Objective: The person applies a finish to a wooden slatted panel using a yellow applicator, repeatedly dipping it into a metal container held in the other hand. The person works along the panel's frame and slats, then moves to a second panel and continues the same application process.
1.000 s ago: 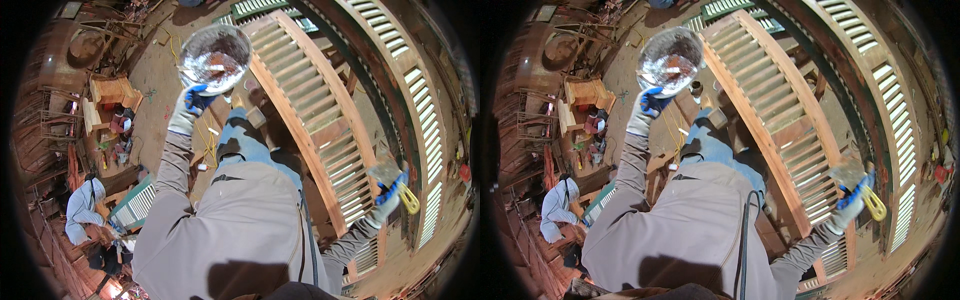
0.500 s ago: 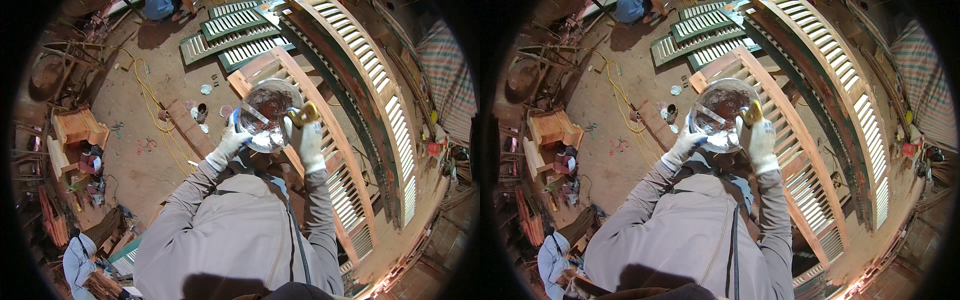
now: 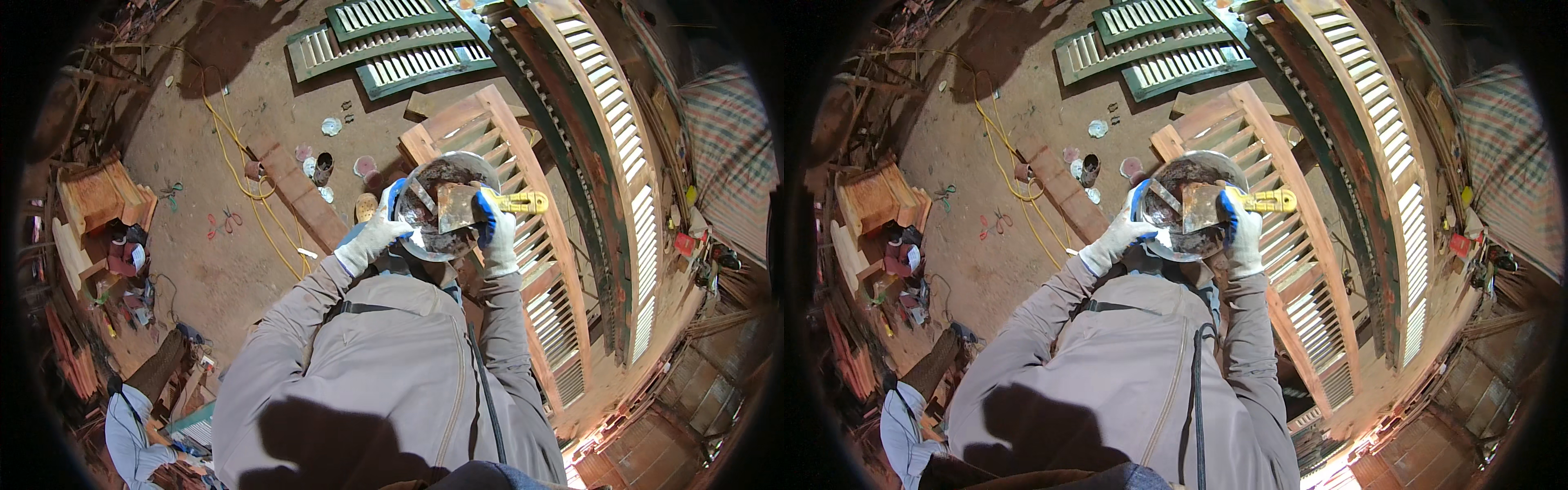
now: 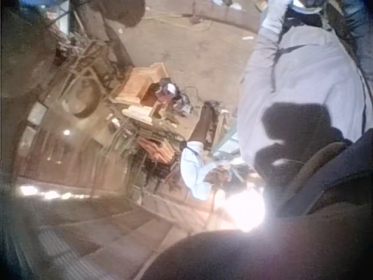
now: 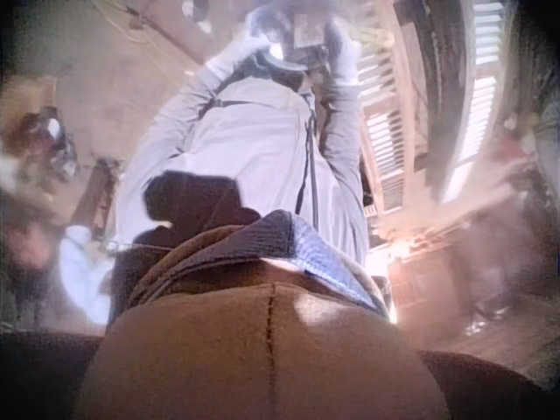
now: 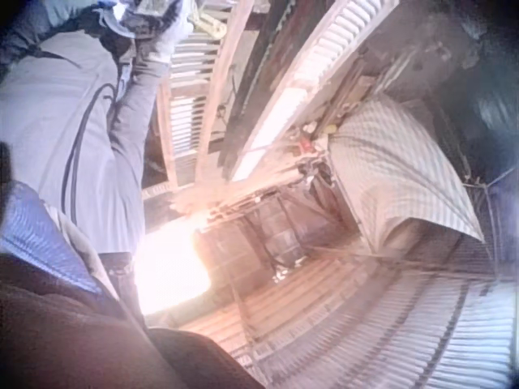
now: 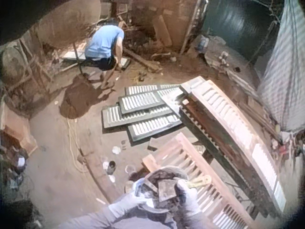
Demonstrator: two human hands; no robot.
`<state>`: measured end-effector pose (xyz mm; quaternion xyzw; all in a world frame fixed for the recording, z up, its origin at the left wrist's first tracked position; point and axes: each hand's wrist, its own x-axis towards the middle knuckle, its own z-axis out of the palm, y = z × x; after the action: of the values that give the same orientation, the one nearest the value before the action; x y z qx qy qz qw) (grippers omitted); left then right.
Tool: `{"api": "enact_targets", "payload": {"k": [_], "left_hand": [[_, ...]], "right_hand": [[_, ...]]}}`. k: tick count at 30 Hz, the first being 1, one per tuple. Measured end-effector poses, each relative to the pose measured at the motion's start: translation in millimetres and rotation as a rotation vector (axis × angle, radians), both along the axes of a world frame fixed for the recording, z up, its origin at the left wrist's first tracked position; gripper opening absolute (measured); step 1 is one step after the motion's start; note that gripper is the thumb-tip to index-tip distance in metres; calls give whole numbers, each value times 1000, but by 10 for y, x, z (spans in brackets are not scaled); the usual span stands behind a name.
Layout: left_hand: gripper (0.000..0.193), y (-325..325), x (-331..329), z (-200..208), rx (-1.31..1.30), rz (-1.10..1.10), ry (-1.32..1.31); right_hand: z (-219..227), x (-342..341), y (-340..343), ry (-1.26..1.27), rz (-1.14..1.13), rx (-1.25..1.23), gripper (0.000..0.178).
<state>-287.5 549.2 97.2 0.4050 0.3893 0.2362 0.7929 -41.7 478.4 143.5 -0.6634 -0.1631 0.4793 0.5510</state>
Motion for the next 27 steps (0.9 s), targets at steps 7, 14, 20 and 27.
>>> {"api": "enact_targets", "payload": {"k": [7, 14, 20, 27], "left_hand": [[64, 137, -212, -47, -350, 340, -41], [17, -107, -1069, -3, -506, 576, 17], [18, -500, -2194, -671, -489, 749, 77], [15, -476, -2268, -484, -567, 809, 44]], "right_hand": [[67, -19, 120, 281, -125, 35, 37], [-161, -9, 752, -467, 87, 156, 32], [-265, -29, 1044, -1577, 750, 318, 40], [-532, -81, 593, -1475, 924, 306, 33]]}}
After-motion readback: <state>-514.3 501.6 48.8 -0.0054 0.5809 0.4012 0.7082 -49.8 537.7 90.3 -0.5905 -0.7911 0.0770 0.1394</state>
